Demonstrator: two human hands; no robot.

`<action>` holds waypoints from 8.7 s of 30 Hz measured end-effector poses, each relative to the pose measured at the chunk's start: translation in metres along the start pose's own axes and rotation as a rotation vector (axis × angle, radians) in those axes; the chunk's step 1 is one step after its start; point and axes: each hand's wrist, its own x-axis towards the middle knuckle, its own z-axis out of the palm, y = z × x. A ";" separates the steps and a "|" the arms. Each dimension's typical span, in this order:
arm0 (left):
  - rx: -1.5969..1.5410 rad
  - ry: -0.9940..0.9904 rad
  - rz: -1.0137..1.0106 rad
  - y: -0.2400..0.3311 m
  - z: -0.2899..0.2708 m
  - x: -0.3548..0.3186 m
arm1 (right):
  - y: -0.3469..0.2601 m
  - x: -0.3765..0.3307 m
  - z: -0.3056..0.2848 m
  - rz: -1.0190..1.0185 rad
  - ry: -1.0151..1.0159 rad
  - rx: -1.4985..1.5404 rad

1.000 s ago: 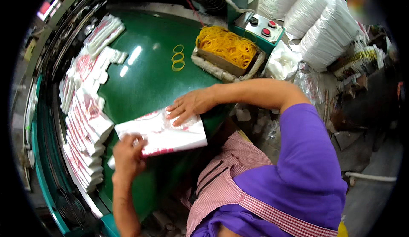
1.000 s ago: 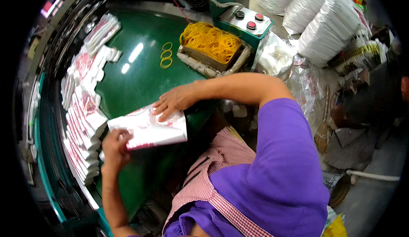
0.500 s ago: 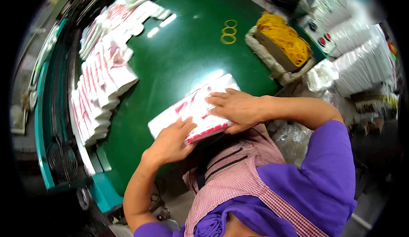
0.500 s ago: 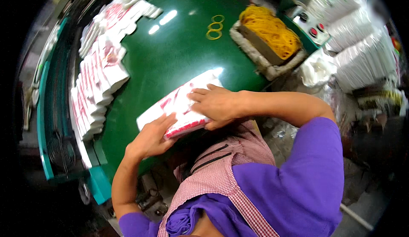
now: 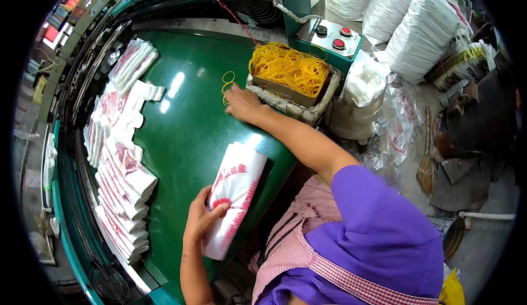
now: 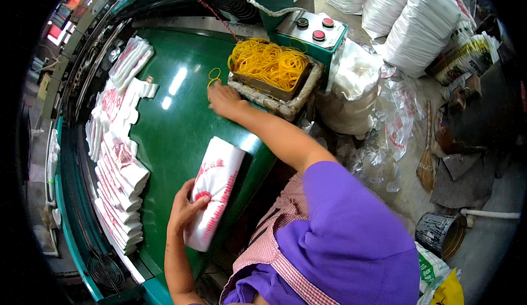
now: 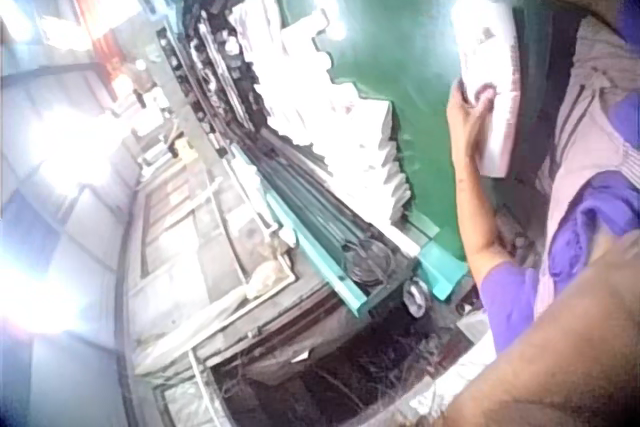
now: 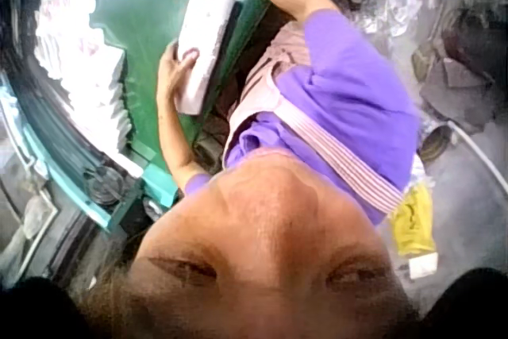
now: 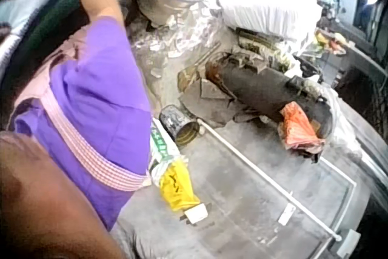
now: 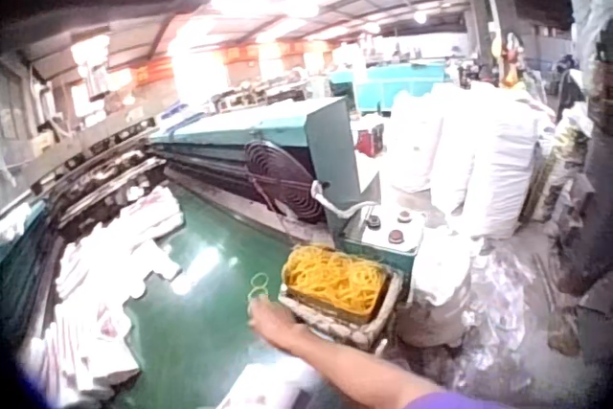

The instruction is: The person folds white plastic bags with red printed text on a green workbench. They repeatedly flatten the bags, fold them into compact rectangular shapes, and secure them with yellow rubber bands. The finished bundles are stacked and then placed into a large white sack.

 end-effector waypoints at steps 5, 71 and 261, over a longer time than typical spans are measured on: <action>-0.130 0.130 0.121 -0.016 0.023 -0.032 | -0.004 0.017 0.007 0.076 -0.048 -0.080; 0.631 1.050 0.665 -0.121 -0.169 0.063 | -0.250 0.123 0.213 -0.245 -0.680 0.934; -0.466 0.426 0.157 -0.038 0.012 -0.105 | -0.008 0.061 -0.039 -0.021 0.348 0.002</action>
